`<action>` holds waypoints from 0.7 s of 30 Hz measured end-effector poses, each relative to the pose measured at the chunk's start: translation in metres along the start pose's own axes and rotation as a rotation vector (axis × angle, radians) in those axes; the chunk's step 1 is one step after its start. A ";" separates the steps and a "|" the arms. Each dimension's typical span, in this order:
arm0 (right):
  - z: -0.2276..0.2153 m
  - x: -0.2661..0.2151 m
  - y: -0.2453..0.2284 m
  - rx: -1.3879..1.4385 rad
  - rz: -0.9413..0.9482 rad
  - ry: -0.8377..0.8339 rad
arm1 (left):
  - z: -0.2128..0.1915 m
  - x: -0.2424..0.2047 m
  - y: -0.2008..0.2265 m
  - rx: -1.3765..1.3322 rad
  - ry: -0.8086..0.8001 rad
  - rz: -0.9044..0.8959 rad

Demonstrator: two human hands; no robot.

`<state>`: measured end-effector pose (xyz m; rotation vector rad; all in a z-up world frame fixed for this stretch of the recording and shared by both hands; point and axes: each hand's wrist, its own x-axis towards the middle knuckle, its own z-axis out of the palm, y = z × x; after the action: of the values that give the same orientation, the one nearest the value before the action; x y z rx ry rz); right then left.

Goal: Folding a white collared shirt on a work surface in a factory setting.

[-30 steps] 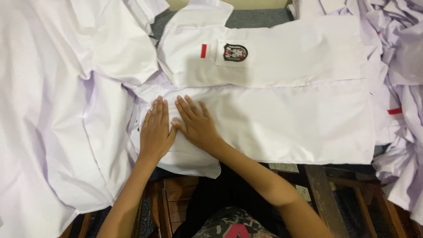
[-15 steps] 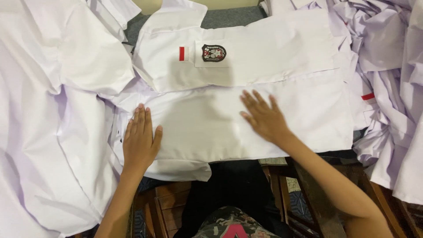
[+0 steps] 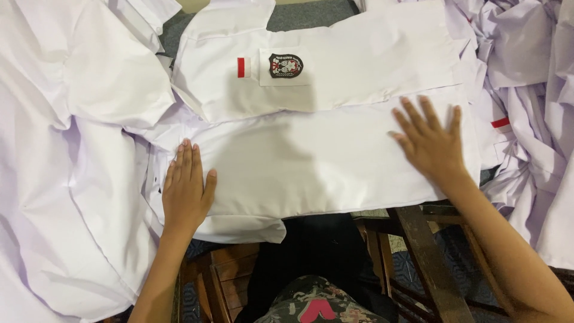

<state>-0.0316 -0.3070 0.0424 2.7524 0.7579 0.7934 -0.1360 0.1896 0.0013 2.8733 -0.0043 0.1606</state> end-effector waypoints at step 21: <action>-0.028 0.052 -0.250 0.348 -0.373 0.112 | -0.001 -0.001 0.004 -0.014 -0.004 -0.028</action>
<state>-0.1149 -0.0655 0.0140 2.7287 1.5048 0.8010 -0.1368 0.1859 0.0032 2.8581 0.0335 0.1484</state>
